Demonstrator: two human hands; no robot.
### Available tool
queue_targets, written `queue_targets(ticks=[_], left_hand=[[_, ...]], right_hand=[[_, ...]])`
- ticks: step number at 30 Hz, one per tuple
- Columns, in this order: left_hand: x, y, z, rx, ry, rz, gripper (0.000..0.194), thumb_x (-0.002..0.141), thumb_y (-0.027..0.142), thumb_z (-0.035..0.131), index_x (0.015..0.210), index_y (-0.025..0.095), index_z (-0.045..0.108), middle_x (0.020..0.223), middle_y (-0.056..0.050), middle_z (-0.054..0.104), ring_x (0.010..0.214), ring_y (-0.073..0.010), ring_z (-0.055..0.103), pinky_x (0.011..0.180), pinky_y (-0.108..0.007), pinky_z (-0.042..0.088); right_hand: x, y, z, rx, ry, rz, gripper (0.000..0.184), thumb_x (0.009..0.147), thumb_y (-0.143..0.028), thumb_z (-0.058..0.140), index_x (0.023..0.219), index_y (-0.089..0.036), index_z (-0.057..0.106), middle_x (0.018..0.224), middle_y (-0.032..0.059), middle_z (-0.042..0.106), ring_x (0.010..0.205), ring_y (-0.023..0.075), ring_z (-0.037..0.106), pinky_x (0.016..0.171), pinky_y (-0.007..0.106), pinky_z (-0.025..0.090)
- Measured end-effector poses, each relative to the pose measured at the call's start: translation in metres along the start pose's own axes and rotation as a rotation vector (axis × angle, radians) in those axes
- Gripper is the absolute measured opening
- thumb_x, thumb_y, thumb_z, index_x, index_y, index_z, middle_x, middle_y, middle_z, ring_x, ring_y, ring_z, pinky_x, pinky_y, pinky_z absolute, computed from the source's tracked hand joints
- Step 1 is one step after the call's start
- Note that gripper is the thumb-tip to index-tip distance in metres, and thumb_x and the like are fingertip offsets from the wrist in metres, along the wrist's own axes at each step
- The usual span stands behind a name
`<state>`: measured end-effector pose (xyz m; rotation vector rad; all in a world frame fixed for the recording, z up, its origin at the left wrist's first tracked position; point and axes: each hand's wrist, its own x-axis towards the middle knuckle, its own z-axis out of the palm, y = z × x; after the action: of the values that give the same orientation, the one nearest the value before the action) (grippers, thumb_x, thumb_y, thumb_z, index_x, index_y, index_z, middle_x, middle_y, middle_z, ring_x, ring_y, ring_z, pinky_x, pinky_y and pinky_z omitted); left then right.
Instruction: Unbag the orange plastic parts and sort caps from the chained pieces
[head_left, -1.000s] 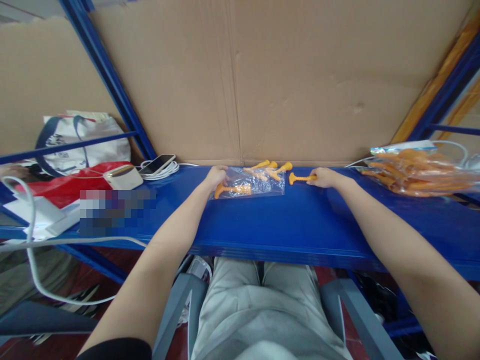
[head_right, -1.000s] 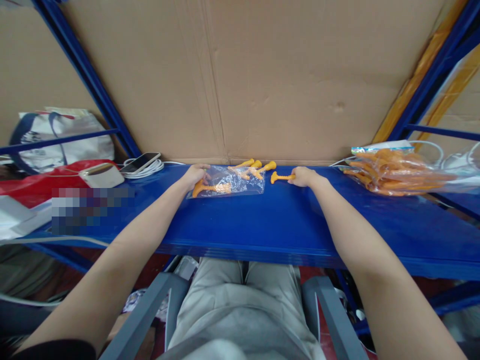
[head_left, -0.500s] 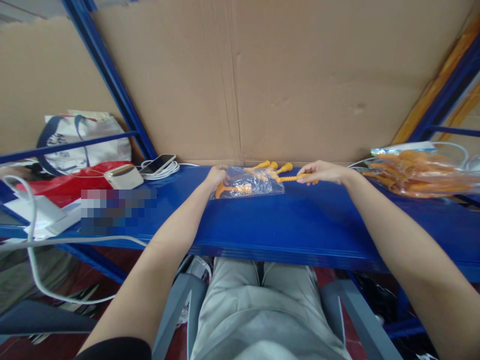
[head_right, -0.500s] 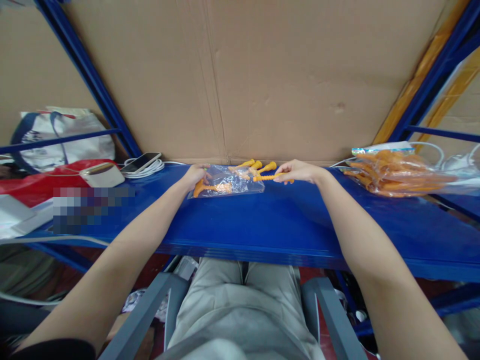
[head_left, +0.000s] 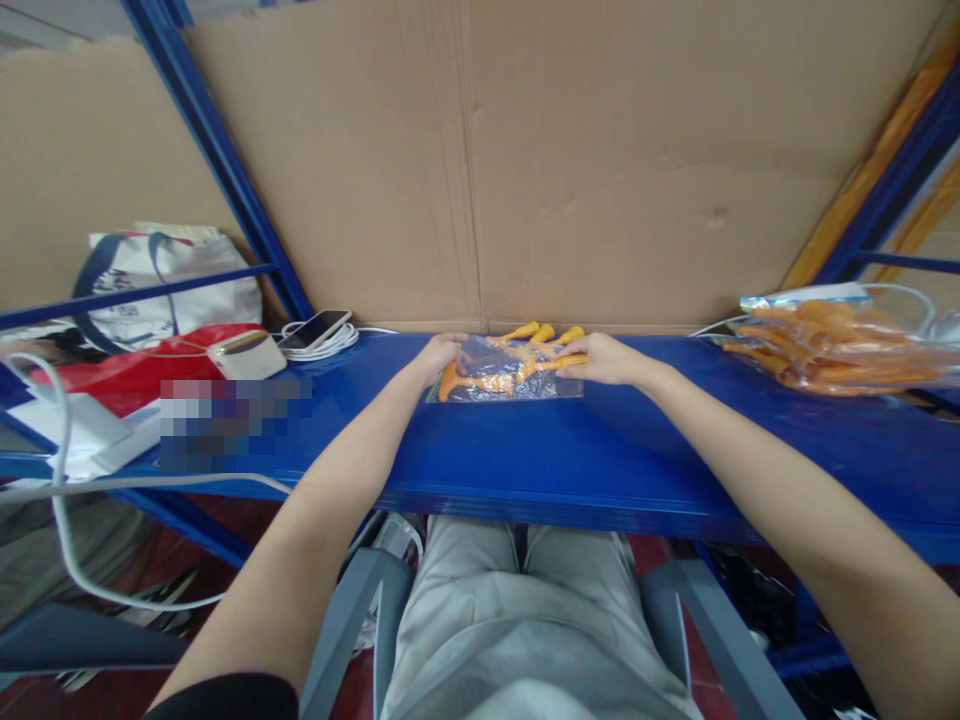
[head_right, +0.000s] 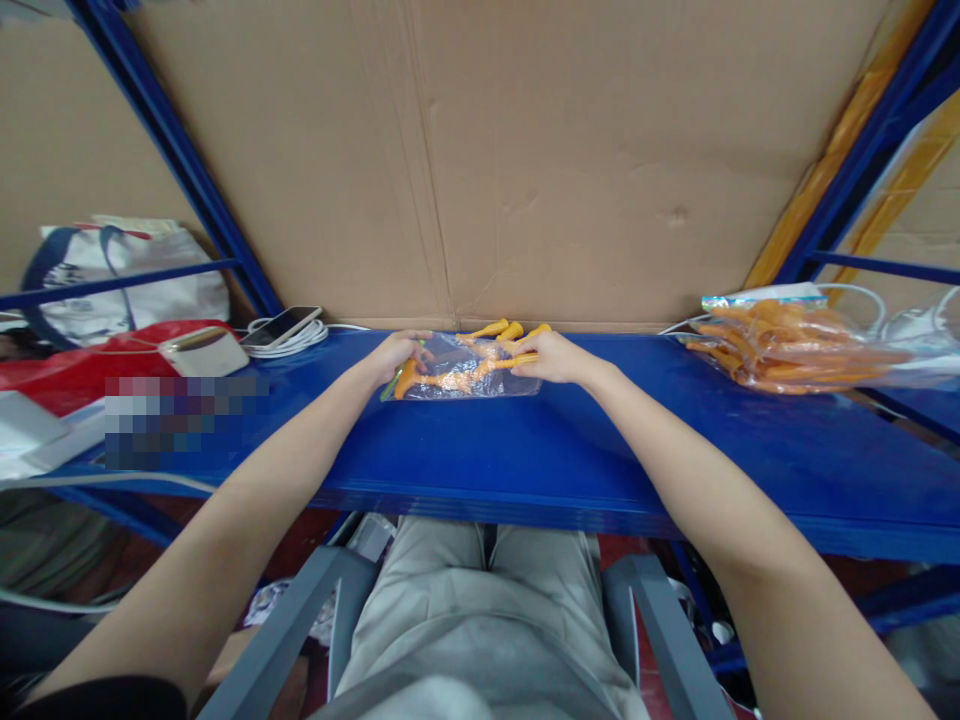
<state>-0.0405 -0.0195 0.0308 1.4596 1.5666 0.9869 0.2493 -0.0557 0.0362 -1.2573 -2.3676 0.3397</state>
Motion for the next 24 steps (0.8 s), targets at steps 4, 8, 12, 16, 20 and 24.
queue_targets(ticks=[4, 8, 12, 16, 20, 24], left_hand=[[-0.001, 0.0, 0.001, -0.018, -0.035, -0.035, 0.069, 0.064, -0.003, 0.05, 0.131, 0.009, 0.058, 0.086, -0.008, 0.074, 0.043, -0.0086, 0.056, 0.056, -0.022, 0.052], [-0.002, 0.001, 0.0, -0.03, -0.058, -0.081, 0.068, 0.065, -0.003, 0.05, 0.131, 0.009, 0.058, 0.093, -0.009, 0.075, 0.044, -0.0093, 0.057, 0.054, -0.023, 0.051], [-0.003, 0.003, 0.0, 0.001, -0.088, -0.093, 0.07, 0.064, -0.005, 0.046, 0.131, 0.009, 0.057, 0.095, -0.009, 0.076, 0.045, -0.0091, 0.057, 0.05, -0.021, 0.048], [-0.004, 0.004, 0.0, 0.008, -0.114, -0.077, 0.071, 0.063, -0.005, 0.046, 0.132, 0.009, 0.057, 0.092, -0.008, 0.077, 0.047, -0.0102, 0.058, 0.053, -0.022, 0.049], [-0.003, 0.004, 0.001, 0.029, -0.11, -0.055, 0.071, 0.061, -0.005, 0.045, 0.128, 0.009, 0.06, 0.083, -0.006, 0.076, 0.05, -0.0112, 0.061, 0.055, -0.021, 0.05], [-0.001, 0.001, 0.001, 0.072, -0.082, -0.047, 0.067, 0.066, -0.003, 0.047, 0.13, 0.012, 0.059, 0.085, -0.006, 0.076, 0.053, -0.0124, 0.063, 0.052, -0.02, 0.049]], right_hand=[[0.0, -0.008, 0.009, -0.058, 0.002, -0.062, 0.034, 0.085, -0.036, 0.07, 0.116, -0.023, 0.076, 0.106, 0.0055, 0.077, 0.099, 0.0258, 0.068, 0.09, 0.038, 0.052], [0.002, -0.009, 0.016, -0.154, 0.031, 0.013, 0.039, 0.089, -0.026, 0.064, 0.127, -0.02, 0.071, 0.121, 0.0098, 0.073, 0.109, 0.0272, 0.068, 0.096, 0.037, 0.051], [0.003, -0.012, 0.018, -0.195, 0.042, 0.082, 0.042, 0.089, -0.023, 0.065, 0.131, -0.018, 0.07, 0.12, 0.012, 0.073, 0.109, 0.0279, 0.069, 0.095, 0.035, 0.051], [0.004, -0.013, 0.014, -0.191, 0.011, 0.145, 0.037, 0.089, -0.026, 0.067, 0.125, -0.02, 0.074, 0.103, 0.0097, 0.077, 0.091, 0.0253, 0.071, 0.087, 0.036, 0.053], [0.005, -0.009, 0.013, -0.137, 0.045, 0.14, 0.033, 0.086, -0.025, 0.069, 0.118, -0.018, 0.077, 0.109, 0.0105, 0.076, 0.098, 0.0259, 0.07, 0.089, 0.037, 0.053], [0.005, 0.0, 0.017, 0.015, 0.015, 0.074, 0.027, 0.086, -0.028, 0.069, 0.109, -0.016, 0.078, 0.1, 0.0084, 0.077, 0.088, 0.0217, 0.069, 0.084, 0.037, 0.054]])
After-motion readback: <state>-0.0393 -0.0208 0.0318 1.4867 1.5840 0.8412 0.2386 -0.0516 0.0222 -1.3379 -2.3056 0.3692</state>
